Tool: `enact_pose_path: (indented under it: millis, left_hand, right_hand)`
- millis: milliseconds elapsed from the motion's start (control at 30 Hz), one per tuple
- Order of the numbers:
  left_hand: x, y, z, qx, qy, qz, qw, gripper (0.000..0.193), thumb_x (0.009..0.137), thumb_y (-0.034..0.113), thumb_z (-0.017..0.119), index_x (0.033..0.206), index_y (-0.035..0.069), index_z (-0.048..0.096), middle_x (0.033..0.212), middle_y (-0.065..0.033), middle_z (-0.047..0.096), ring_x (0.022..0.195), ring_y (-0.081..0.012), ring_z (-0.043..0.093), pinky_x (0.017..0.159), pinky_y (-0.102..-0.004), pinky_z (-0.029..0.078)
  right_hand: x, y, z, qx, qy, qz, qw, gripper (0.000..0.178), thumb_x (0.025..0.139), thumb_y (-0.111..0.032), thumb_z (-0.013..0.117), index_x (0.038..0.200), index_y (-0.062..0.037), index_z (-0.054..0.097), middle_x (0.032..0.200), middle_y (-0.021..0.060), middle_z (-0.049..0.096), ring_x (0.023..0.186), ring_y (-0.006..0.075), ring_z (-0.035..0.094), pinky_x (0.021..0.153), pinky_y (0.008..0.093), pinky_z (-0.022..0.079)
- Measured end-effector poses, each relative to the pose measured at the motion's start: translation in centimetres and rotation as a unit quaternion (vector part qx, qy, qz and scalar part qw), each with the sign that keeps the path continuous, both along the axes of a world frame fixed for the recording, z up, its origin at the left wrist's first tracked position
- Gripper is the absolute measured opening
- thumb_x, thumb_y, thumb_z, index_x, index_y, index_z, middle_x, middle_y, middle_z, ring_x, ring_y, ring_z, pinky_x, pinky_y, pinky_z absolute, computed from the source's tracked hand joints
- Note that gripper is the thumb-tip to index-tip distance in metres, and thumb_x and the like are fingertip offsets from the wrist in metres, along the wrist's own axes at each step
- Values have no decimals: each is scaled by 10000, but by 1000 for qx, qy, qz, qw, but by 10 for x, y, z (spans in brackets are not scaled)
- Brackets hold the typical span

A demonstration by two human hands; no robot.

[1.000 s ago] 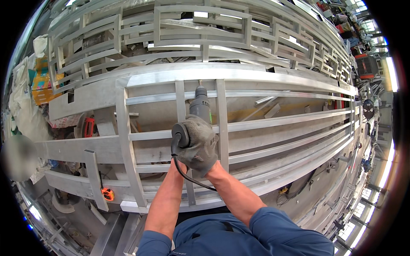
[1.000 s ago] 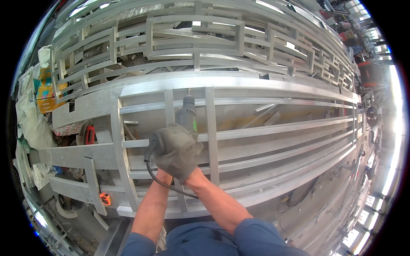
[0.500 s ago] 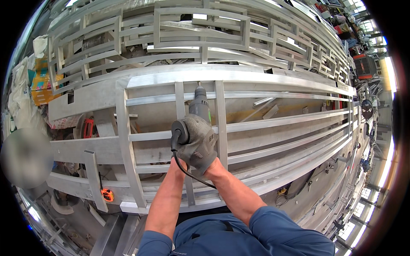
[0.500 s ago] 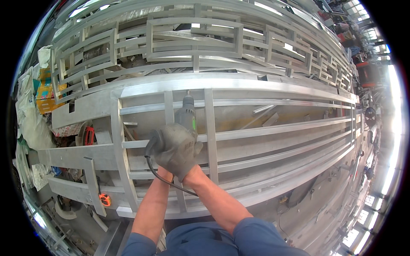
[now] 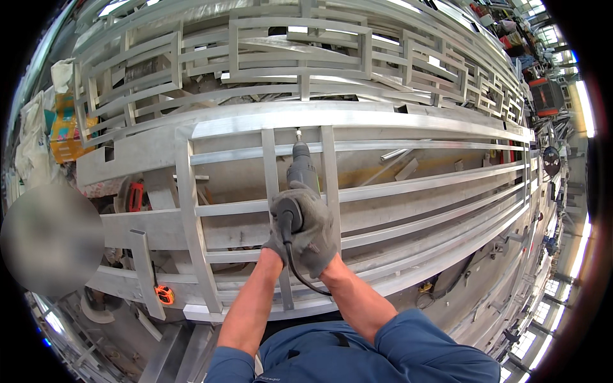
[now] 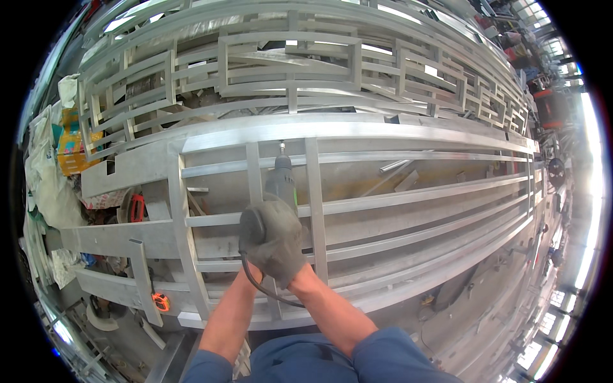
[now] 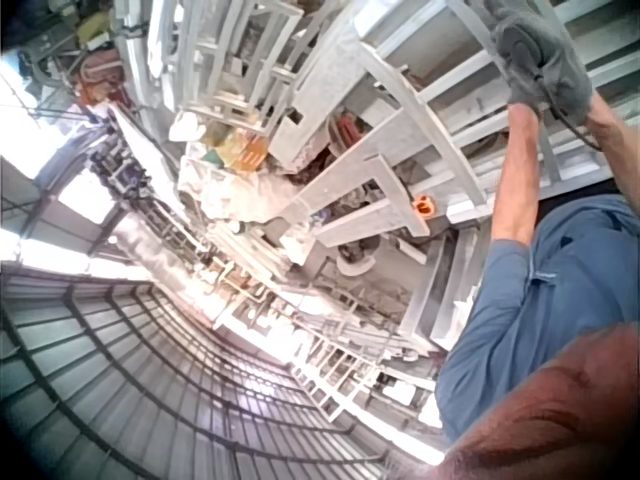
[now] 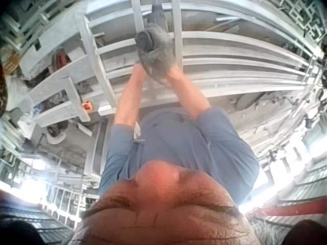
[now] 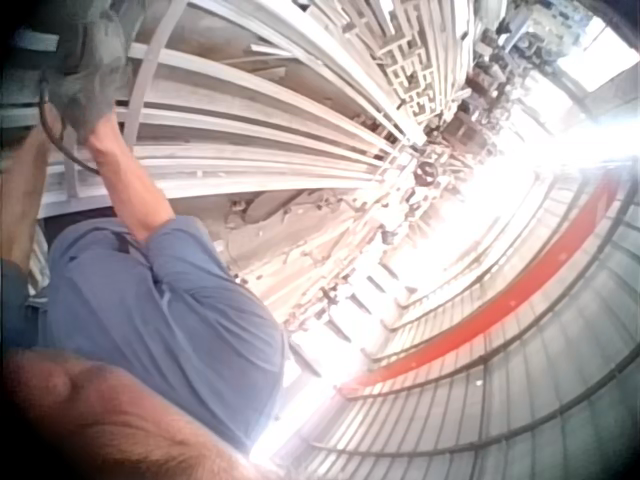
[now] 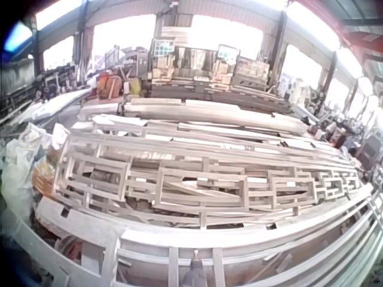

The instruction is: The person assembles a metal frame structure by inserting screws and using a power drill to fasten components together. They move around the workshop to retrieve parts and tools, then return to the frame to continue assembly.

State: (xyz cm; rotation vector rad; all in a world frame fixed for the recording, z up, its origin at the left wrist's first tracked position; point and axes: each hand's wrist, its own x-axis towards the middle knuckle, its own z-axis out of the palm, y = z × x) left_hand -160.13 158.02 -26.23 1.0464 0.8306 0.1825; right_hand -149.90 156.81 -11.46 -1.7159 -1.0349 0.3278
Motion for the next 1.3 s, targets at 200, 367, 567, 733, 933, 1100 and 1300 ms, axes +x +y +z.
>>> enact_pose_path:
  millis: [200, 367, 567, 733, 933, 1100, 1300]
  left_hand:
    - [-6, -25, 44, 123, 2, -139, 983, 931, 820, 120, 738, 1580, 82, 202, 1496, -171, 446, 1394, -248, 431, 1148, -369, 346]
    - [-10, -14, 113, -230, -213, -94, 945, 970, 830, 132, 726, 1607, 91, 146, 1508, -191, 437, 1413, -234, 423, 1164, -375, 325]
    - [12, -103, 131, -411, -278, 92, 863, 592, 973, 543, 578, 1342, 82, 534, 1242, -95, 624, 1138, -210, 616, 1006, -412, 499]
    - [8, -169, 178, -367, -205, 153, 894, 297, 982, 318, 658, 1113, 54, 618, 958, -42, 668, 864, -157, 670, 793, -357, 589]
    - [-46, -243, 209, -162, -219, -13, 962, 250, 913, 143, 741, 1093, 32, 607, 937, -41, 678, 802, -127, 643, 725, -324, 553]
    - [-94, -303, 215, -145, -237, -155, 948, 431, 854, 76, 790, 1204, 11, 548, 946, -56, 678, 805, -123, 643, 701, -292, 542]
    - [-112, -373, 232, -29, -294, -223, 929, 537, 799, -9, 798, 1280, -22, 560, 1043, -60, 657, 955, -130, 641, 882, -318, 560]
  right_hand:
    - [12, -55, 24, 58, 75, 64, 993, 299, 672, 33, 698, 965, -14, 661, 967, 129, 694, 1147, 395, 632, 931, 472, 489]
    - [34, -123, 55, 81, 305, 23, 949, 290, 715, 51, 649, 981, -51, 596, 967, 106, 691, 1171, 329, 619, 1132, 521, 366]
    - [37, -221, 72, 230, 587, 31, 776, 263, 675, -37, 624, 895, -109, 498, 1146, 108, 644, 1289, 318, 535, 1169, 487, 351]
    - [-8, -303, 89, 214, 546, -135, 799, 537, 744, -58, 657, 1274, -69, 573, 1343, 128, 589, 1281, 288, 546, 1103, 450, 422]
    - [-79, -553, -12, -177, 389, -178, 886, 515, 885, -118, 674, 1371, -20, 533, 1295, 103, 611, 1131, 207, 615, 944, 359, 519]
    - [-171, -727, -55, -365, 213, -435, 795, 365, 907, -102, 652, 1253, 6, 607, 1142, 122, 689, 1044, 202, 656, 931, 331, 516]
    - [-221, -688, 25, -296, -5, -440, 848, 427, 851, -44, 651, 1274, -9, 608, 1237, 158, 661, 1145, 269, 644, 1006, 359, 496]
